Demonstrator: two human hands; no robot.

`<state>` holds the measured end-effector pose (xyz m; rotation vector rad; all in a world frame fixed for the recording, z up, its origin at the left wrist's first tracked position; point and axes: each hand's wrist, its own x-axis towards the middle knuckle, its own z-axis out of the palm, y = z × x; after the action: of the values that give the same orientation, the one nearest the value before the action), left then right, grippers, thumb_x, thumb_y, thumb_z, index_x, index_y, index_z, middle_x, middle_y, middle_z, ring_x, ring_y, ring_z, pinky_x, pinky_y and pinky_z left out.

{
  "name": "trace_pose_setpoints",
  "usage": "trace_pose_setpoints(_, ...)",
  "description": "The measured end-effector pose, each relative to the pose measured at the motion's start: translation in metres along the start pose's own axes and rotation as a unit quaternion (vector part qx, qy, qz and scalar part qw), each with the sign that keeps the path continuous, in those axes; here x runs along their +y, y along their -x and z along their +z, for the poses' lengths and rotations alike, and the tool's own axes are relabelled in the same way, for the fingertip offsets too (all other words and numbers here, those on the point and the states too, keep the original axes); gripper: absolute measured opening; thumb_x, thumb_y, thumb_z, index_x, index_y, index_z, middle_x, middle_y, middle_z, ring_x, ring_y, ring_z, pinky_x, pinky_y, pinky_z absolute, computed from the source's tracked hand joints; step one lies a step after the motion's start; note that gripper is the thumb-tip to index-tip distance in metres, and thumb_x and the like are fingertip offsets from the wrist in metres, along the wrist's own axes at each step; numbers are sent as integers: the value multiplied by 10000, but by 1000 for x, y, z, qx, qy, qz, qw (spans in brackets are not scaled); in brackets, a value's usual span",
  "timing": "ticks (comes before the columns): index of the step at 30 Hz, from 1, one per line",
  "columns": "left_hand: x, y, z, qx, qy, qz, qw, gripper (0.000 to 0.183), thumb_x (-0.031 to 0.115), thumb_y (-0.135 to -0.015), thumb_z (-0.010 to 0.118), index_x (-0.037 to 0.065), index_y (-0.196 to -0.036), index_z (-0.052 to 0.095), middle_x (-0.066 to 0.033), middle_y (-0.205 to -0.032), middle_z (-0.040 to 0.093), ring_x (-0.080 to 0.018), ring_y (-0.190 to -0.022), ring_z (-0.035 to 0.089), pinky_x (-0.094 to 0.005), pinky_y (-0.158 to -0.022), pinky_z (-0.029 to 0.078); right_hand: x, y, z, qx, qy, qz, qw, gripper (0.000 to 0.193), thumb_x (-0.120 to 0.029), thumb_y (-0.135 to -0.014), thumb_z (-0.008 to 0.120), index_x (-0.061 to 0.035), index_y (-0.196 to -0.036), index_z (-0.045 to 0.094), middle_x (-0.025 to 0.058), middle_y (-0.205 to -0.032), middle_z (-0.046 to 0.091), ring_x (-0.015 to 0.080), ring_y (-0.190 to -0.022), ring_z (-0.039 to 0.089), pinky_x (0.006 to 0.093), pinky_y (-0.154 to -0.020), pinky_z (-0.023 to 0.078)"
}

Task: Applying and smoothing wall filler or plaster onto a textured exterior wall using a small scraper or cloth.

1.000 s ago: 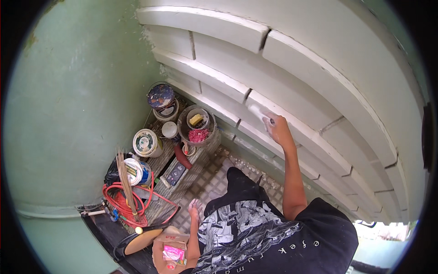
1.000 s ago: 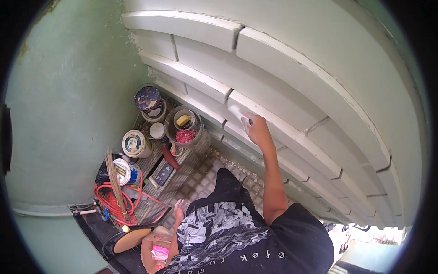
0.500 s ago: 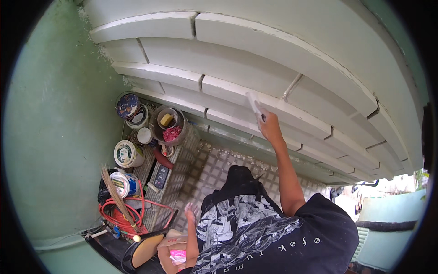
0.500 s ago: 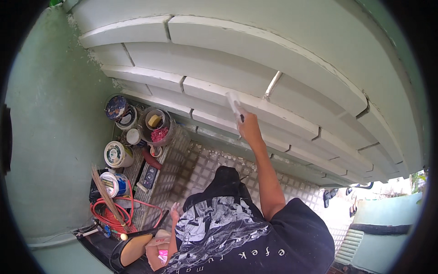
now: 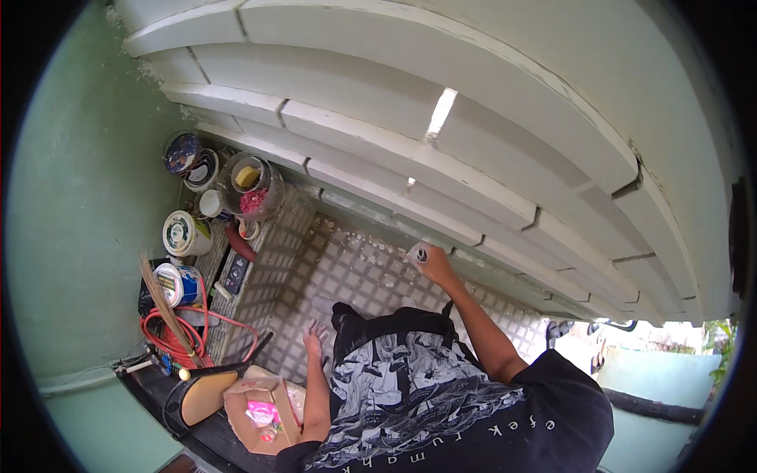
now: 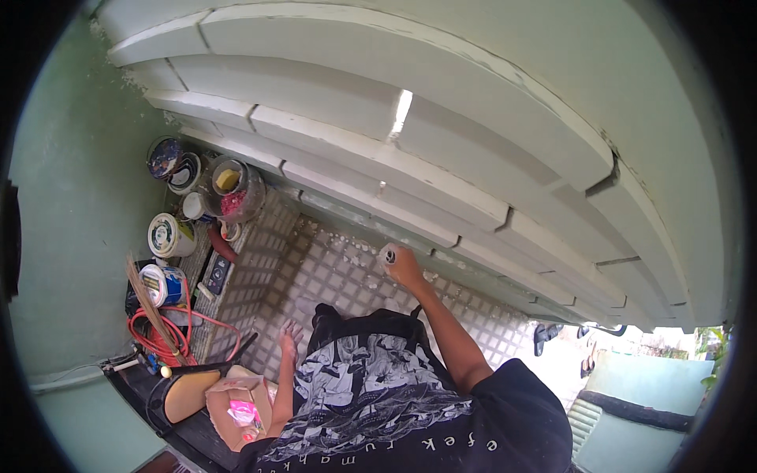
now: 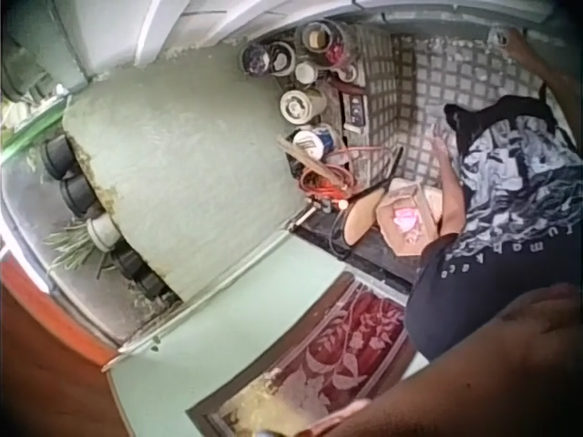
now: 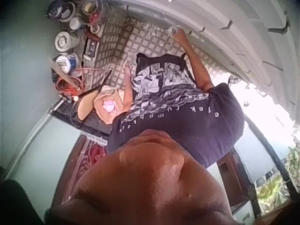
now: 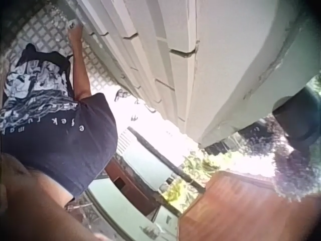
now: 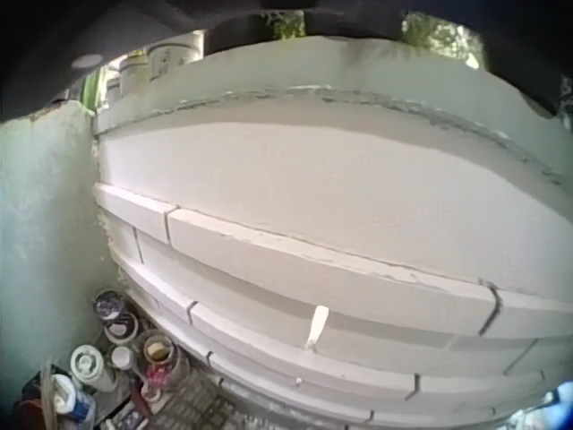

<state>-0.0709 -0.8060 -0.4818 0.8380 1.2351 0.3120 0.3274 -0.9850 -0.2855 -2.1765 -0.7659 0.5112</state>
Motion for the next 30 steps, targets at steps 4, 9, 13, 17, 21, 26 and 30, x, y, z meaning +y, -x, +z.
trace_pose_setpoints(4,-19,41,45,22,-47,46,998,424,97,-942,433,27,-1360,423,-138,-1333,536,-291,-1079,619,-418,-897,497,67,10,-14,120,84,-42,988,317,-173,-810,668,-101,-1118,656,207,-809,649,384,-733,630,437,-666,506)
trace_pose_setpoints(9,-38,82,63,105,-22,111,988,385,18,-939,363,21,-1308,471,-145,-1300,555,-268,-1030,632,-388,-841,506,125,16,-49,174,166,36,970,361,-131,-823,601,-139,-1183,632,225,-958,660,435,-861,632,474,-789,519)
trace_pose_setpoints(13,-35,97,61,95,-86,119,985,370,61,-959,396,35,-1323,452,-124,-1301,556,-243,-1025,631,-357,-829,506,155,37,-45,99,195,132,967,299,-74,-813,562,-123,-1095,651,207,-971,659,428,-827,639,477,-761,518)
trace_pose_setpoints(17,-26,97,56,61,-82,108,989,379,162,-975,465,39,-1333,446,-112,-1302,556,-240,-1038,628,-350,-818,508,157,57,-9,203,-9,170,964,253,-118,-783,593,-41,-1019,640,239,-978,646,449,-855,625,482,-773,511)
trace_pose_setpoints(21,44,74,135,-49,-128,103,985,401,219,-977,500,45,-1334,448,-109,-1307,555,-232,-1055,621,-345,-811,504,289,91,36,-4,27,184,982,315,-208,-743,623,52,-922,620,311,-959,617,485,-913,590,502,-809,491)
trace_pose_setpoints(26,63,55,125,-121,-171,147,967,449,292,-969,519,65,-1350,447,-102,-1311,554,-250,-1056,626,-346,-827,486,295,209,45,-132,104,213,962,296,-245,-737,597,46,-773,630,301,-941,623,460,-914,602,512,-820,483)
trace_pose_setpoints(30,43,44,107,-123,-184,120,968,427,268,-972,511,65,-1342,447,-99,-1297,565,-245,-1024,639,-326,-796,487,289,326,49,-84,-77,431,895,296,-326,-783,626,-35,-740,661,179,-675,654,343,-729,669,433,-682,533)
